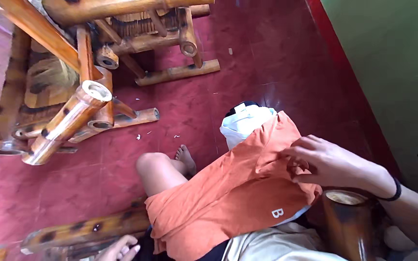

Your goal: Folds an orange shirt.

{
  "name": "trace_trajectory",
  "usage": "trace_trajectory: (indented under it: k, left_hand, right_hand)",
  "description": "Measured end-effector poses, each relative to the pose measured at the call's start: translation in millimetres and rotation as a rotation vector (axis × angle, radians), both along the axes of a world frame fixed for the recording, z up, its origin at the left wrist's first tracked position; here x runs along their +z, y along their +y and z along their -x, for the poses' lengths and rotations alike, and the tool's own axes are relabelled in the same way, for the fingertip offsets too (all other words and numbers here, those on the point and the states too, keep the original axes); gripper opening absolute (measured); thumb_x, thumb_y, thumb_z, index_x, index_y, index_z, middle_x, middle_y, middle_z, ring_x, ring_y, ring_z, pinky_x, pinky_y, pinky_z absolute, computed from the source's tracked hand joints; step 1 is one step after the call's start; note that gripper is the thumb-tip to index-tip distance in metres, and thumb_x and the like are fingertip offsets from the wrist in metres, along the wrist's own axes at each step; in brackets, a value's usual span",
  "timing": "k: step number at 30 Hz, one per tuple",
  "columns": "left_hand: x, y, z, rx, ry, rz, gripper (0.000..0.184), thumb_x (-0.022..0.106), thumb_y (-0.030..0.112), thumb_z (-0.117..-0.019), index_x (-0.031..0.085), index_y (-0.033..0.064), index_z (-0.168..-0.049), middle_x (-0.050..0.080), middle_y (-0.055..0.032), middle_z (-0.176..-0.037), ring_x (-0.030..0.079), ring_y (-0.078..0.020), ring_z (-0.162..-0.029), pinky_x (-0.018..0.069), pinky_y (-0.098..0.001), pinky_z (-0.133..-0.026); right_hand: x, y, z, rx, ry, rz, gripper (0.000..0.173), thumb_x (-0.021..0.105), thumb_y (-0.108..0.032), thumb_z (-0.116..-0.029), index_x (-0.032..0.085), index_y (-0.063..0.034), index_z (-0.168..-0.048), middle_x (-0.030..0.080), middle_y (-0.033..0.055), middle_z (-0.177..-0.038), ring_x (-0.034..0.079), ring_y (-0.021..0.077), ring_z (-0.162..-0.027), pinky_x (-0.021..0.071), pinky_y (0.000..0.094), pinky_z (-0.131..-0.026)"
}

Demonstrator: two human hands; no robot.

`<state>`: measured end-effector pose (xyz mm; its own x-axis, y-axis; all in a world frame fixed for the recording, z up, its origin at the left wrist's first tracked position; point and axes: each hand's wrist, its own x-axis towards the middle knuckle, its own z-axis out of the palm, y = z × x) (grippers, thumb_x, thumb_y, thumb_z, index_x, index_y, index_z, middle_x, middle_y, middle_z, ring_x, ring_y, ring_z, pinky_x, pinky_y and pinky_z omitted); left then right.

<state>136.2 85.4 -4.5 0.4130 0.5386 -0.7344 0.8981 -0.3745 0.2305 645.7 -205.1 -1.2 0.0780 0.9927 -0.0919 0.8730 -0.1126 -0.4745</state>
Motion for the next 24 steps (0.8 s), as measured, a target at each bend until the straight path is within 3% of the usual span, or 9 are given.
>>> trace_trajectory:
  k: [3,6,10,11,12,15,17,21,24]
  left_hand:
    - [3.3,9.1,-12.7,0.089,-0.119,-0.181,0.035,0.052,0.022,-0.1058,0.064,-0.0079,-0.12,0.067,-0.0306,-0.103,0.066,-0.0444,-0.095,0.0491,-0.064,-0.088]
    - [-20.8,8.0,-25.7,0.432,-0.218,-0.225,0.047,0.04,0.034,-0.1107,0.054,-0.006,-0.132,0.064,-0.0286,-0.112,0.066,-0.0379,-0.098,0.0519,-0.0572,-0.085]
    - [-62.9,-6.6,-49.1,0.833,-0.515,-0.108,0.058,0.034,0.041,-0.1102,0.038,0.0004,-0.152,0.046,-0.0231,-0.15,0.047,-0.0333,-0.137,0.0394,-0.0575,-0.11]
    - [-71.9,-13.5,-55.2,0.912,-0.608,-0.029,0.054,0.03,0.039,-0.1113,0.041,0.0042,-0.151,0.051,-0.0136,-0.147,0.05,-0.0223,-0.135,0.0418,-0.0486,-0.112]
    - [-77.6,-22.8,-65.5,1.003,-0.673,0.041,0.047,0.025,0.037,-0.1121,0.052,0.0099,-0.14,0.064,-0.0023,-0.128,0.06,-0.0103,-0.117,0.0516,-0.0374,-0.099]
    - [-81.7,-39.6,-86.7,1.214,-0.756,0.295,0.053,0.011,0.037,-0.1123,0.059,0.0156,-0.107,0.068,0.0056,-0.081,0.066,-0.0041,-0.075,0.0577,-0.0265,-0.066]
    - [-82.1,-41.8,-93.1,1.211,-0.762,0.338,0.048,0.012,0.032,-0.1126,0.057,0.0162,-0.106,0.066,0.0067,-0.079,0.064,-0.002,-0.072,0.0563,-0.0235,-0.064]
    - [-94.7,-29.8,-102.3,0.96,-0.856,0.097,0.031,0.032,0.014,-0.11,0.051,0.0043,-0.133,0.064,0.0017,-0.107,0.062,0.0013,-0.094,0.0548,-0.0208,-0.084]
    - [-116.1,2.2,-86.6,0.743,-0.902,-0.383,0.03,0.047,0.015,-0.1068,0.059,-0.0095,-0.118,0.065,-0.014,-0.106,0.062,-0.0114,-0.098,0.0518,-0.032,-0.091]
  right_hand:
    - [-5.2,2.6,20.4,0.122,-0.145,-0.09,0.036,0.071,-0.032,-0.0893,0.071,-0.0147,-0.121,0.065,0.0175,-0.11,0.065,0.0384,-0.101,0.0548,0.053,-0.076]
    - [-2.7,-6.7,30.9,0.17,-0.16,-0.144,0.019,0.055,-0.018,-0.0977,0.072,-0.0124,-0.105,0.065,0.0174,-0.101,0.065,0.0384,-0.094,0.055,0.0519,-0.073]
    - [-3.3,-24.3,30.7,0.332,-0.01,0.035,0.013,0.06,-0.007,-0.0922,0.072,-0.0087,-0.096,0.069,0.0161,-0.1,0.068,0.0384,-0.096,0.0571,0.0533,-0.076]
    - [-2.6,-25.5,28.2,0.36,0.049,0.073,0.014,0.059,-0.012,-0.094,0.073,-0.0097,-0.097,0.07,0.0136,-0.101,0.069,0.0346,-0.096,0.0581,0.0513,-0.079]
    - [-0.3,-24.3,25.2,0.363,0.111,0.067,0.017,0.059,-0.017,-0.0959,0.074,-0.0108,-0.098,0.072,0.0105,-0.099,0.071,0.0292,-0.094,0.0594,0.0478,-0.078]
    - [8.0,-10.3,21.3,0.171,0.179,-0.144,0.024,0.055,-0.024,-0.0984,0.075,-0.0113,-0.097,0.07,0.0046,-0.09,0.068,0.0155,-0.081,0.0584,0.0349,-0.071]
    - [1.7,2.9,18.0,-0.001,0.099,-0.241,0.026,0.052,-0.025,-0.1,0.074,-0.009,-0.099,0.069,0.0062,-0.091,0.066,0.0159,-0.082,0.0574,0.0331,-0.073]
    - [-14.1,15.5,13.4,-0.066,-0.028,-0.137,0.029,0.055,-0.028,-0.0993,0.071,-0.0059,-0.106,0.067,0.0154,-0.102,0.067,0.0321,-0.091,0.0575,0.0493,-0.076]
    - [-16.9,16.2,12.9,-0.06,-0.048,-0.145,0.03,0.054,-0.03,-0.099,0.071,-0.0061,-0.105,0.067,0.0164,-0.102,0.068,0.0323,-0.089,0.058,0.049,-0.073]
